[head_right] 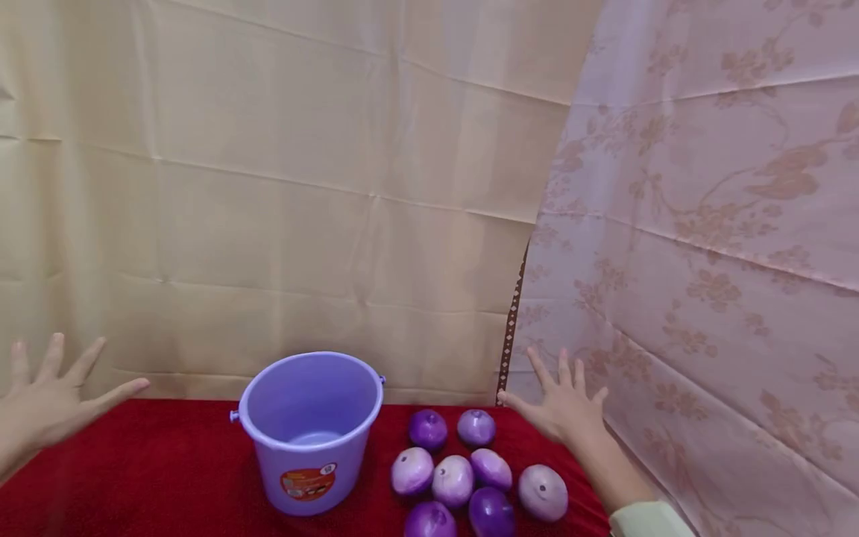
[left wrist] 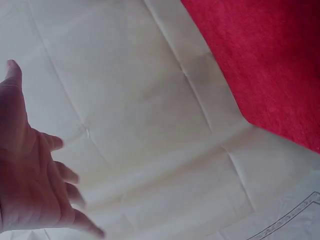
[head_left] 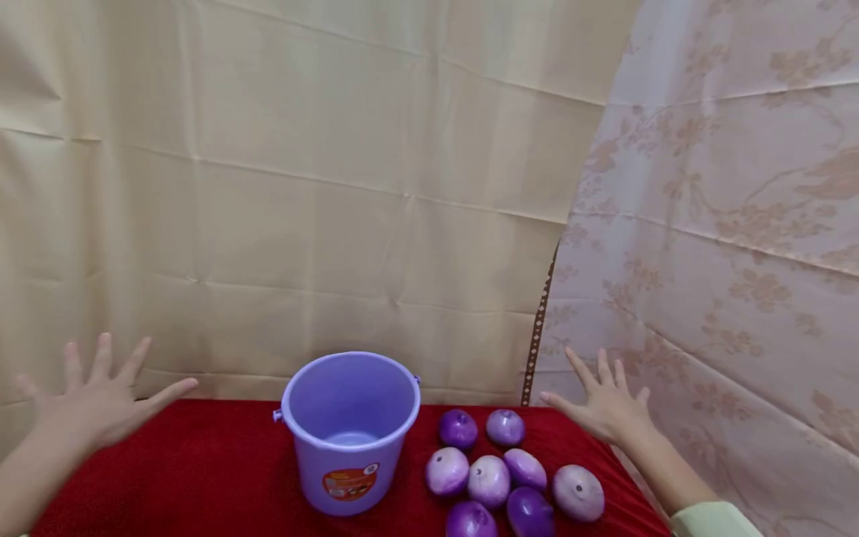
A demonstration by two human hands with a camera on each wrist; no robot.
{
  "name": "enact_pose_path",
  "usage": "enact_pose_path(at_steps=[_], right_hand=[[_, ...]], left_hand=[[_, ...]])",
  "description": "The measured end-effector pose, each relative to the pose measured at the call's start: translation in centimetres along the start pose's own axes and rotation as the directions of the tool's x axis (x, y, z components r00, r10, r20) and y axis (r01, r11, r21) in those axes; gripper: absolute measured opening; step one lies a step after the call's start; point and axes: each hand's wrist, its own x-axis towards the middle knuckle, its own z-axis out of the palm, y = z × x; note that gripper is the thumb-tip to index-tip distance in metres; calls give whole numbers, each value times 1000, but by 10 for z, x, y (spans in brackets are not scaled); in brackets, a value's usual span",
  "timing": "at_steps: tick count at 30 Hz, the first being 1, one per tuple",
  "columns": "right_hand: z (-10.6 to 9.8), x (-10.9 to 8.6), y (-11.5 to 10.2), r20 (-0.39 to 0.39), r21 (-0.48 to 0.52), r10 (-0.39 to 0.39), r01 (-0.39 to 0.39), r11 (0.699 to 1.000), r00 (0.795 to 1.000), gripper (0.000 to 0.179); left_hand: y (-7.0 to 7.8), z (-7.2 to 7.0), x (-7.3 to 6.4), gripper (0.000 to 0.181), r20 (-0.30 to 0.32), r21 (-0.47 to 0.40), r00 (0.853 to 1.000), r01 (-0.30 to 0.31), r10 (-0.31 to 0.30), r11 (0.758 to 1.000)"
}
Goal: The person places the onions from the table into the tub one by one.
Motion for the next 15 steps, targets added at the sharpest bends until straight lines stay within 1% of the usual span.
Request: enact_pose_path(at_steps=[3,5,6,9,12,15], right_hand=[[1,-2,4,12,-10,-8,8,1000,1000,93],[4,-4,6,12,-17,-18,18,1000,1000,92],[5,-4,7,8,-22,-26,26,999,1000,92],[10,-5,10,3,-25,-47,47,999,999,93],[15,-6,13,12,-10,-65,65,998,998,94],[21,-8,17,19,9,-76,76,997,997,94]], left_hand=[[-5,0,1,102,54,-28,998,10,-9,1000],[-8,-1,3,101,84,-42,996,4,0,999],[-9,-2,5,100,86,-47,996,-8,12,999],[-10,-3,8,94,63,-72,996,-59,64,996],[-7,-2,11,84,11,-106,993,-112,114,988],[-3,1,10,77,-10,-148,991,-135,135,980]])
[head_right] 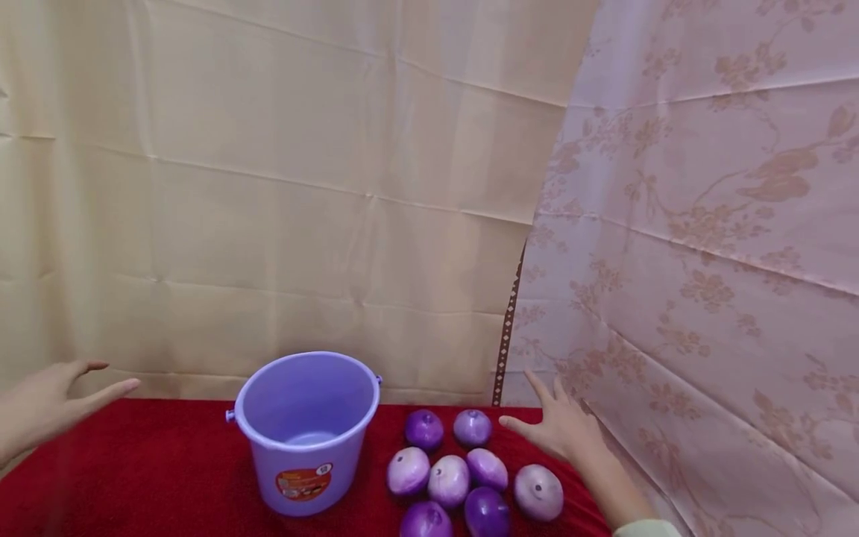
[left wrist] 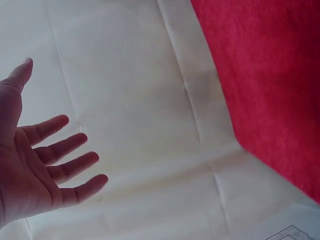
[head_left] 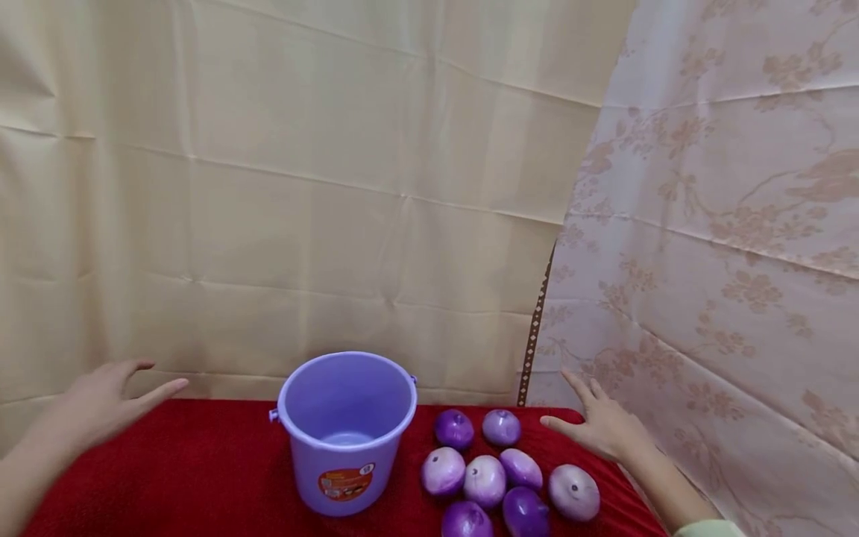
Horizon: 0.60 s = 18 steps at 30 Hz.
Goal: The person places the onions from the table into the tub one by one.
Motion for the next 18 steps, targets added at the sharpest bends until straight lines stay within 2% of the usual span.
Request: enact_pose_path(at_steps=[3,11,18], right_hand=[[7,-2,3,-6,15,-14,14,1000,1000,94],[26,-7,13,-28,57,-60,61,997,998,86],[40,-11,19,31,116,-33,29,993,999,81]], left_hand=[[3,3,-2,74,-7,-32,1000,1,-1,999],[7,8,-3,73,25,-134,999,34,-31,990],[13,22,-6,66,0,-252,1000,28,-29,967]])
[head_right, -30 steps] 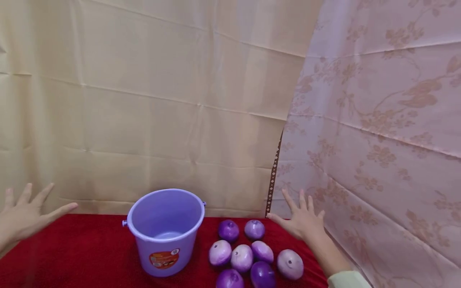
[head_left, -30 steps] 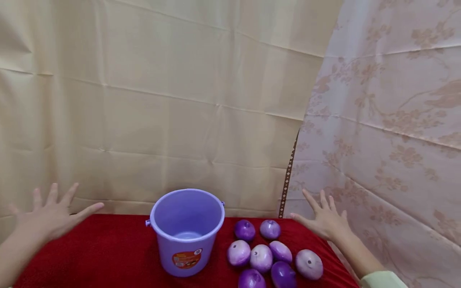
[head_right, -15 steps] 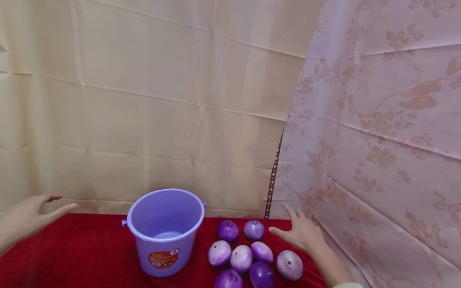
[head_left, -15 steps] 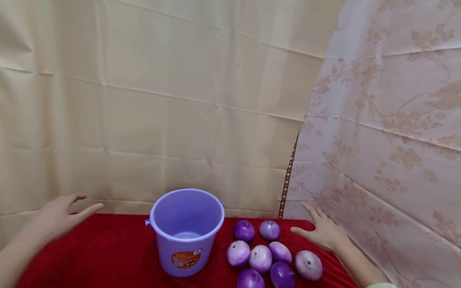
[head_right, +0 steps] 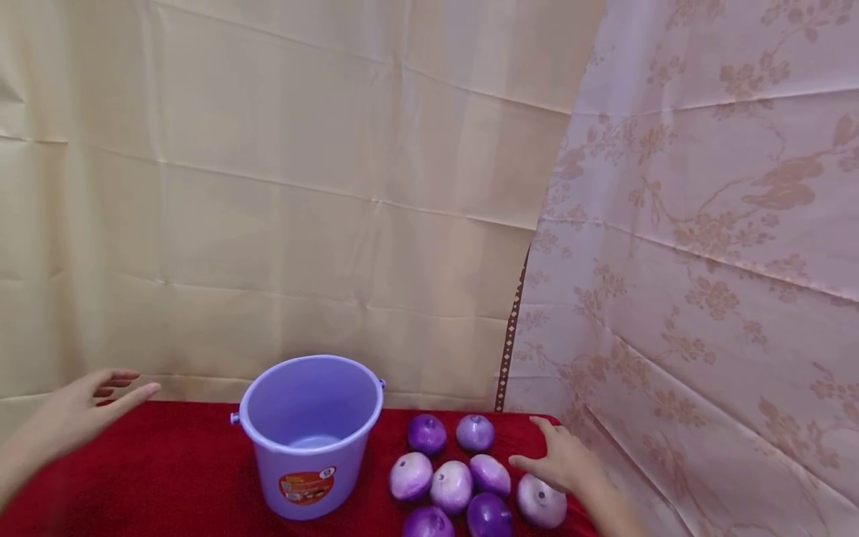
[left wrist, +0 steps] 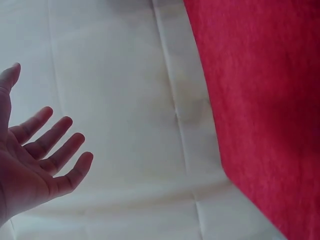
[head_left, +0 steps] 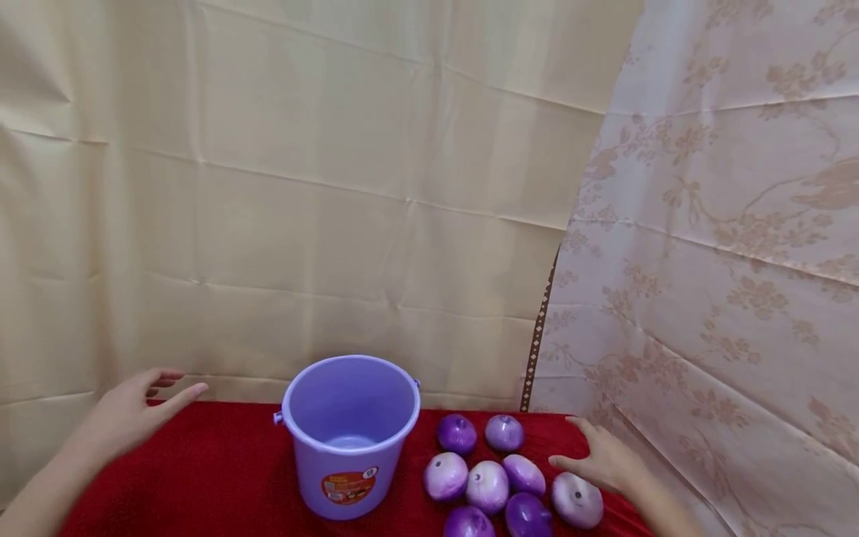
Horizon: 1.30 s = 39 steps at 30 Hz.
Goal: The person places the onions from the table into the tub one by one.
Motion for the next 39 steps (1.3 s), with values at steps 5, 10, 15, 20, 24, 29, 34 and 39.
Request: enact_pose_path(at_steps=[5,10,15,20,24,29,34,39], right_hand=[[10,-2,6,30,33,37,-38,999,999,78],[20,-6,14,23,44,33,-34,998,999,74],[29,-11,25,11,22,36,-36,999,999,72],[38,-14,32,23,40,36,-37,998,999,71],[45,-16,36,38,48,47,-48,998,998,70],[53,-17,41,46,63,85,-87,994,995,70],[63,-18,49,71,139,57,-66,988,996,68],[70,-19,55,128,206,49,-75,976,991,69]], left_hand=[[4,13,-1,64,-13,-43,1000,4,-4,999],[8,22,1,68,13,-70,999,44,-44,997],[11,32,1,68,7,-89,998,62,-62,994],[14,41,1,66,-13,-106,998,62,-64,992],[15,46,0,64,-17,-119,998,58,-61,991],[21,54,1,62,-33,-138,998,49,-54,989],[29,67,1,59,-45,-190,998,35,-44,981],[38,80,2,58,-41,-238,998,28,-39,971]])
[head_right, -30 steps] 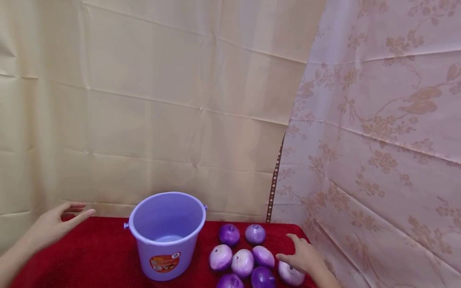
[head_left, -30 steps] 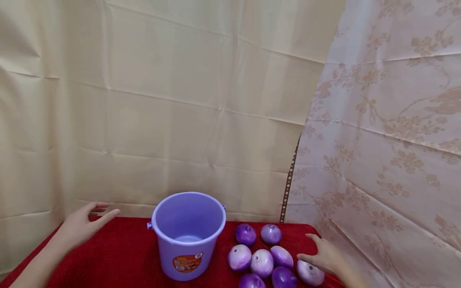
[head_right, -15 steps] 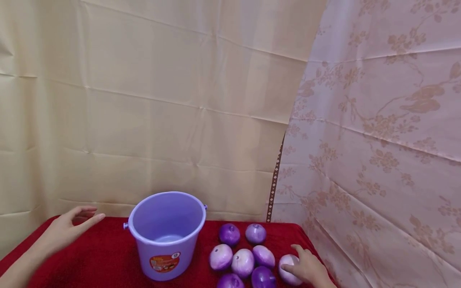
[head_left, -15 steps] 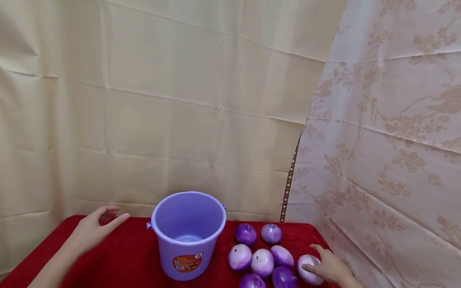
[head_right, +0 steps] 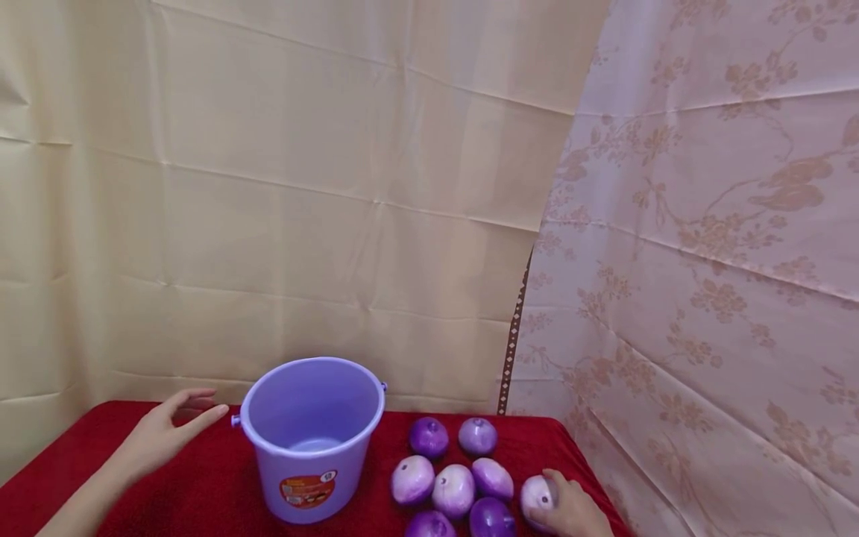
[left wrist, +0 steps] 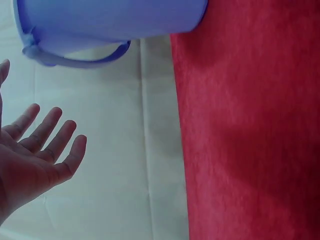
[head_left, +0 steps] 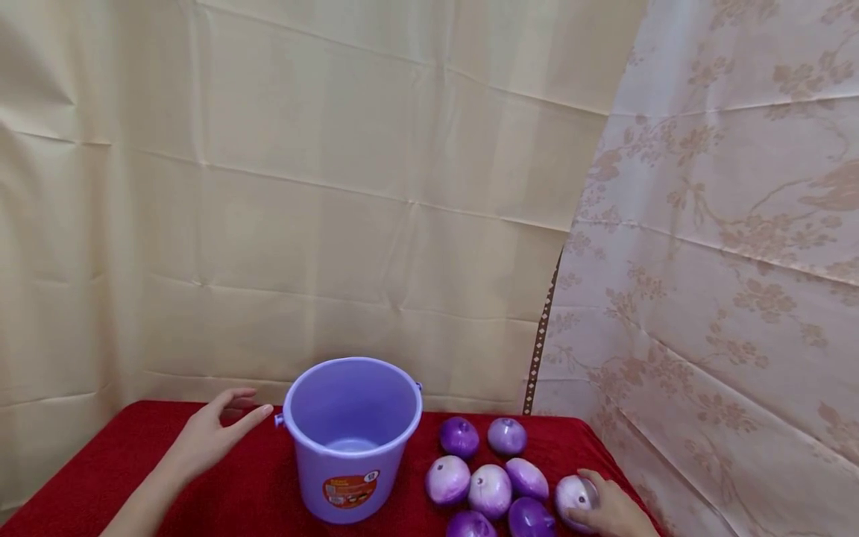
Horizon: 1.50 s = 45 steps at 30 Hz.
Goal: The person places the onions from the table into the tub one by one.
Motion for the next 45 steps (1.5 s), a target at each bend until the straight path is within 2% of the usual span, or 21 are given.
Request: enact_pose_path(at_steps=[6,10,17,30,35,45], right_hand=[[5,-2,1,-9,-9,77,-77,997,997,73],[11,-2,1,-53,-29,59,-60,998,997,76],[18,1,4,-96,-63,78,-84,994,992,77],[19,2,6,-139,-68,65,-75,995,988,76],[13,1,3,-162,-47,33,-41,998,986,76],[1,0,-8,-241,-21,-32,27,999,970,72]], left_hand=[[4,15,0,57,-5,-66,1000,-14,14,998],[4,23,1,56,-7,-94,1000,-21,20,995],[9,31,2,60,12,-132,1000,-15,17,991],[8,38,1,50,-7,-187,999,-52,52,981],[10,40,0,49,-14,-193,999,-49,47,980],[11,39,0,50,-19,-199,999,-42,39,979]])
